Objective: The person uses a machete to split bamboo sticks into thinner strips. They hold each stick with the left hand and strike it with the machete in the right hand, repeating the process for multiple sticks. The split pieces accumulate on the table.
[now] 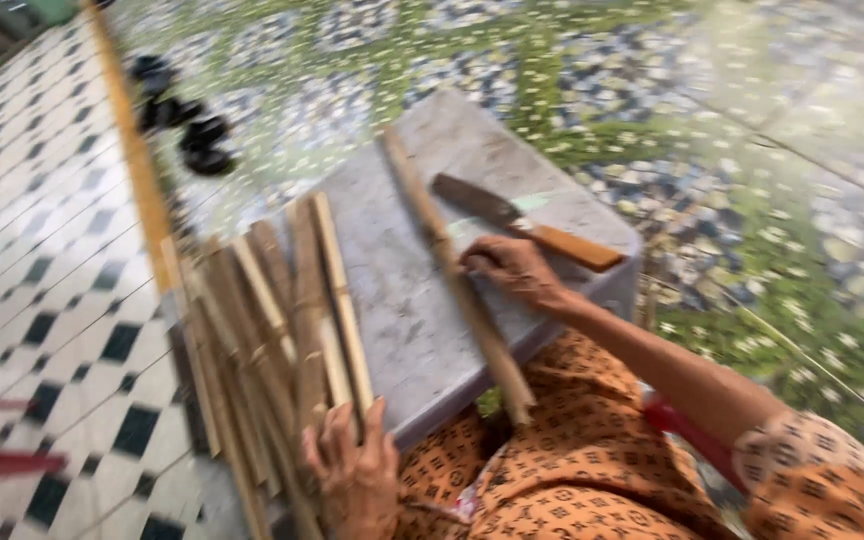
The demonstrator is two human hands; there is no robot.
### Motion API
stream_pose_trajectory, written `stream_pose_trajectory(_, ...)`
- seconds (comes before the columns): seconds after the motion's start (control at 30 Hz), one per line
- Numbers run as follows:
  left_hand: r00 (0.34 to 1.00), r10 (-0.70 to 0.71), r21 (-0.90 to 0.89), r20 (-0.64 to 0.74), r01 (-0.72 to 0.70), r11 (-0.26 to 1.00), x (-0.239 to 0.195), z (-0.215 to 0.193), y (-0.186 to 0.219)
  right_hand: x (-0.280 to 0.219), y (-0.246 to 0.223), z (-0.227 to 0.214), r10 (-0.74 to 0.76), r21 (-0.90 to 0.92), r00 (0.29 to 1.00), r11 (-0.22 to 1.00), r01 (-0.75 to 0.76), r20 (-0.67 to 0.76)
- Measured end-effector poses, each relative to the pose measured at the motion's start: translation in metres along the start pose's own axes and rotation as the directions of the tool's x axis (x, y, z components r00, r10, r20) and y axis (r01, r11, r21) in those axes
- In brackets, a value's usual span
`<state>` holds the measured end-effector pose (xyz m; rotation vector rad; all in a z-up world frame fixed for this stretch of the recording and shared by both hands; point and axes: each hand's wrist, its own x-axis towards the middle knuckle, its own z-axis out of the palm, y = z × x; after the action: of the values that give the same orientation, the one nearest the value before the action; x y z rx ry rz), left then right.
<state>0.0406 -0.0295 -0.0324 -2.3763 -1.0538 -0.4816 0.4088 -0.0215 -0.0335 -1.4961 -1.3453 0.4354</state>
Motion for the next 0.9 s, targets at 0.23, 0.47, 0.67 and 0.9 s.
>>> stream_pose_trajectory(0.23, 0.994, -0.072, -0.260, 0.083, 0.091, 0.961, 0.003, -0.005, 0.001, -0.001, -0.029, -0.009, 0.110, -0.066, 0.991, 0.992, -0.104, 0.081)
stream_pose_trajectory(0.47, 0.998, -0.044, -0.285, 0.055, 0.058, 0.957, 0.003, -0.008, 0.001, -0.002, -0.038, -0.011, 0.179, -0.110, 0.981, 0.979, -0.171, 0.072)
stream_pose_trajectory(0.67, 0.998, -0.040, -0.265, 0.042, 0.050, 0.963, 0.002, -0.012, 0.000, -0.003, -0.037, -0.008, 0.137, -0.087, 0.988, 0.988, -0.131, 0.068)
stream_pose_trajectory(0.9, 0.998, -0.034, -0.259, 0.051, 0.046, 0.965, 0.005, -0.016, 0.001, -0.005, -0.038, -0.009, 0.155, -0.079, 0.986, 0.986, -0.150, 0.062)
